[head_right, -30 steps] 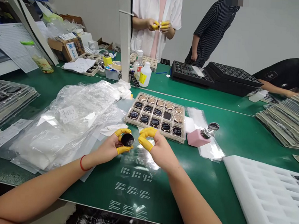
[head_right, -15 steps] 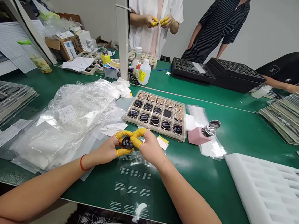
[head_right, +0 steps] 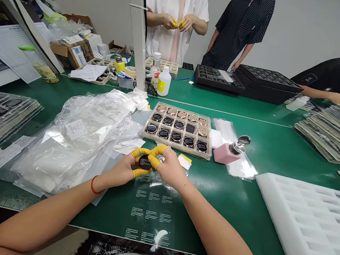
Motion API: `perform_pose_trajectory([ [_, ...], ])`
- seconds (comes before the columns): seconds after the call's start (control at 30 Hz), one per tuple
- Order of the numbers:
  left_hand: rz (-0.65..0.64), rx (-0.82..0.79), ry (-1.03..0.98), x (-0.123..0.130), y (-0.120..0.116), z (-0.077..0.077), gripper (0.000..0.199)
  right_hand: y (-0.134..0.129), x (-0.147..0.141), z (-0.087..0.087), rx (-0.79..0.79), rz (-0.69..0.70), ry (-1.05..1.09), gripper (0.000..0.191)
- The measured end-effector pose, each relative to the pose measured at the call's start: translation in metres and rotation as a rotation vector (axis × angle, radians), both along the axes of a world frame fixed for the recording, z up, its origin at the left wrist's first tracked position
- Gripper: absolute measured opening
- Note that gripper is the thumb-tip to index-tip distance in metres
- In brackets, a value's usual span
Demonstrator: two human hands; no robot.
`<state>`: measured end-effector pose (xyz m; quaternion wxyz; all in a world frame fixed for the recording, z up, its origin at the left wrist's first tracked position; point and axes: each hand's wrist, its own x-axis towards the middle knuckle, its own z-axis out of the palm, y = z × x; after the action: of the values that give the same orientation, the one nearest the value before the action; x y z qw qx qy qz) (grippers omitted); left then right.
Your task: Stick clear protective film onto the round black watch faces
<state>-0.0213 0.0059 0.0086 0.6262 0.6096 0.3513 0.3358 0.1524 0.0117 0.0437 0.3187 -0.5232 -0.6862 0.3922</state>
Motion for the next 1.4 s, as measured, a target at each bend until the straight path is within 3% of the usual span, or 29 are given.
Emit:
perform_pose_trajectory([
  [0.53, -0.009, -0.044, -0.023, 0.000, 0.000, -0.001, 0.043, -0.003, -0.005, -0.002, 0.084, -0.028, -0.111, 0.008],
  [0.73, 0.015, -0.067, -0.010, 0.000, 0.000, 0.001, 0.044, 0.004, 0.014, 0.000, 0.260, -0.034, -0.296, 0.015],
  [0.8, 0.016, -0.081, 0.001, 0.000, 0.000, 0.001, 0.044, 0.008, 0.034, -0.007, 0.277, -0.049, -0.445, 0.020],
  [0.93, 0.002, -0.100, -0.001, 0.000, 0.001, -0.002, 0.044, 0.009, 0.074, -0.037, 0.142, -0.090, -0.756, 0.029],
  [1.07, 0.001, -0.101, -0.014, 0.001, 0.001, -0.005, 0.045, 0.004, 0.086, -0.056, 0.053, -0.215, -0.865, 0.032],
  [1.17, -0.001, -0.094, -0.021, 0.001, 0.000, -0.005, 0.044, 0.003, 0.082, -0.050, -0.033, -0.244, -0.921, 0.020],
  [1.27, -0.004, -0.074, -0.016, 0.001, -0.001, -0.003, 0.042, 0.000, 0.077, -0.032, -0.062, -0.281, -0.871, 0.011],
  [1.33, -0.005, -0.063, -0.004, 0.001, -0.002, -0.002, 0.042, -0.006, 0.069, -0.018, 0.072, -0.352, -0.712, 0.015],
  [1.4, -0.004, -0.060, -0.003, 0.002, -0.003, -0.001, 0.043, -0.016, 0.055, -0.007, 0.262, -0.338, -0.471, 0.017],
])
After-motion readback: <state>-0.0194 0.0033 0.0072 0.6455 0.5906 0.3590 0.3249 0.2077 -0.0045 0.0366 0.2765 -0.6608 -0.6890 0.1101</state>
